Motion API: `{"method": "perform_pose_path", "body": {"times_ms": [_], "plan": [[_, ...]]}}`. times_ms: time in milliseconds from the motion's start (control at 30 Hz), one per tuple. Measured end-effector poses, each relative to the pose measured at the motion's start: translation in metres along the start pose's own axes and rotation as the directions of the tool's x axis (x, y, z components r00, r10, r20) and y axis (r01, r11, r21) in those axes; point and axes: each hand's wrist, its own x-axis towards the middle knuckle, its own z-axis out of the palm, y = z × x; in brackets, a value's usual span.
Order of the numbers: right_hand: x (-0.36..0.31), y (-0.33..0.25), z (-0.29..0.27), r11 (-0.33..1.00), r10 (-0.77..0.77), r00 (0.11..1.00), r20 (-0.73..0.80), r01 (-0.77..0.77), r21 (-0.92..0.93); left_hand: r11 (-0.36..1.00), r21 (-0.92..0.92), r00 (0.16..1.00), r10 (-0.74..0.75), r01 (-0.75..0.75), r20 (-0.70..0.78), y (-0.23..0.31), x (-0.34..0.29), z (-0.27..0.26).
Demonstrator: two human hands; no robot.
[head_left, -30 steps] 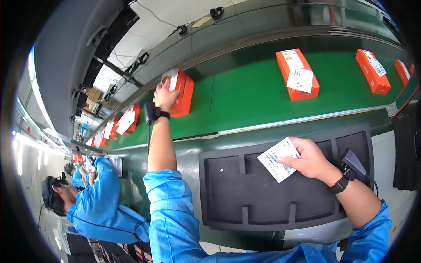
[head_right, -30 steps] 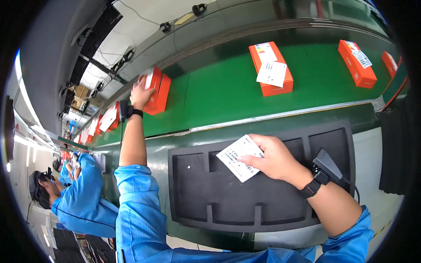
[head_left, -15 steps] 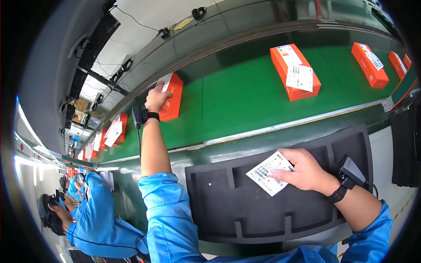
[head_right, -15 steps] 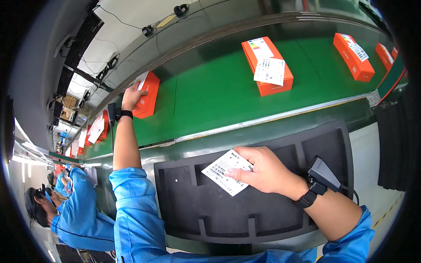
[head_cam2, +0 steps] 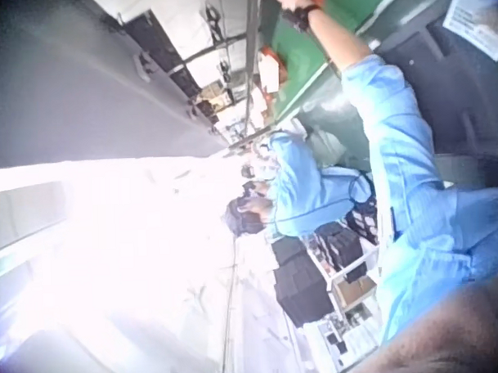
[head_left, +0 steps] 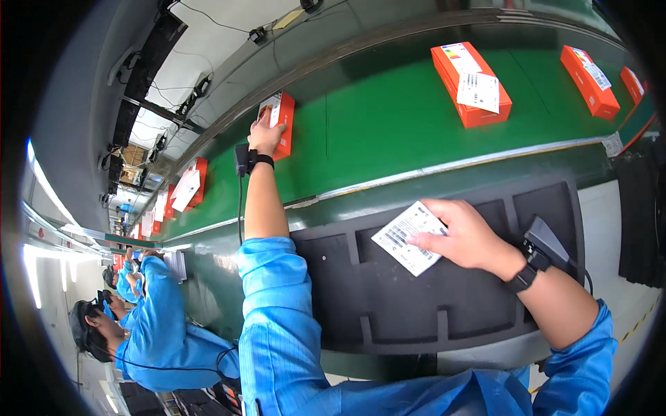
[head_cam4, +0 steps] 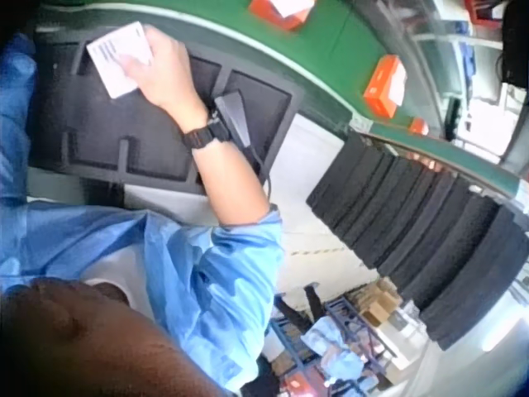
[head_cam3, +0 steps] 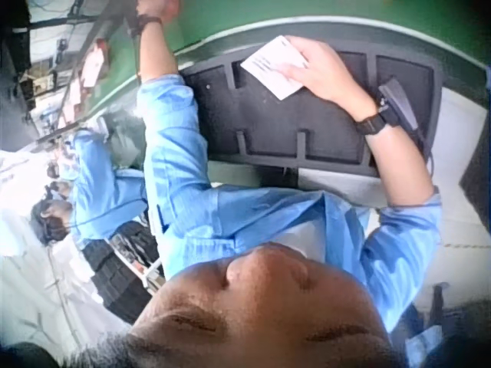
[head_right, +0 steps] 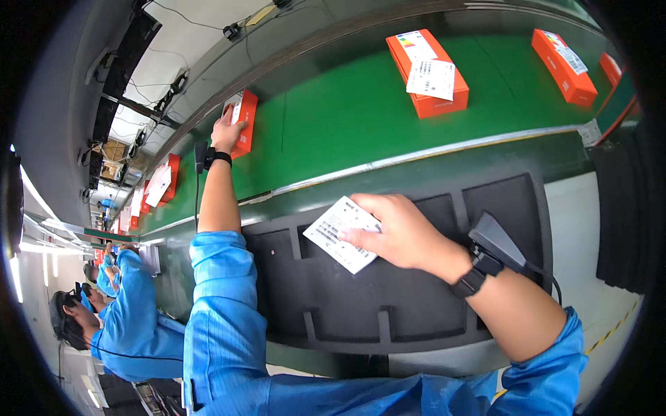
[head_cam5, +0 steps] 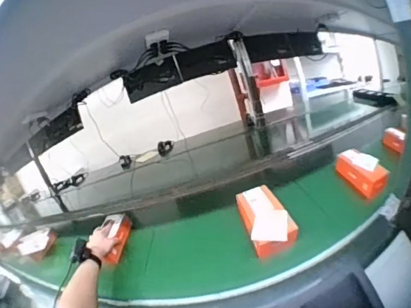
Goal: The person is scanning smartphones and packing them into boxes with foam inserts on an assembly line.
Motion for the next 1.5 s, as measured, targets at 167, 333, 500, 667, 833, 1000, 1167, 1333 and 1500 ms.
{"method": "perform_pose_path", "body": {"times_ms": [167, 333, 500, 667, 833, 1000, 1167, 1333, 1500], "plan": [[0.000, 0.014, 0.005, 0.999, -0.046, 0.999, 0.017, 0.046, 0.023, -0.148, -0.809, 0.818, 0.207, 0.569, 0.537, -0.009, -0.024, -0.041], [0.010, 0.020, 0.021, 0.981, -0.068, 0.994, 0.080, 0.052, 0.186, 0.364, -0.852, 0.904, -0.347, 0.375, 0.250, -0.047, -0.051, -0.055], [0.017, 0.036, 0.021, 0.921, -0.024, 0.999, 0.049, 0.003, 0.390, 0.375, -0.926, 0.996, 0.084, -0.045, -0.014, 0.049, -0.138, -0.088], [0.021, 0.027, 0.025, 0.943, -0.032, 0.995, 0.092, 0.000, 0.334, 0.888, -0.052, 0.847, 0.417, -0.458, -0.329, 0.103, -0.181, -0.070], [0.031, 0.034, 0.034, 0.937, -0.081, 0.977, 0.198, 0.006, 0.350, 0.932, -0.362, 0.945, -0.094, -0.027, -0.313, 0.029, -0.118, -0.020], [0.028, 0.029, 0.032, 0.965, -0.074, 0.983, 0.165, 0.029, 0.260, 0.198, -0.900, 0.909, -0.242, 0.389, 0.340, 0.007, -0.121, -0.013], [0.015, 0.012, 0.025, 0.998, 0.002, 0.990, -0.144, 0.008, 0.067, 0.627, -0.694, 0.897, 0.018, -0.355, -0.442, 0.067, -0.153, -0.038], [0.018, 0.000, 0.016, 0.931, -0.231, 0.930, -0.286, 0.126, -0.343, 0.438, -0.899, 0.786, 0.558, -0.006, 0.267, 0.136, -0.274, -0.087], [0.021, -0.001, 0.011, 0.970, -0.116, 0.933, -0.341, 0.032, -0.243, 0.404, -0.914, 0.990, 0.136, -0.029, 0.028, 0.120, -0.226, -0.082]]}}
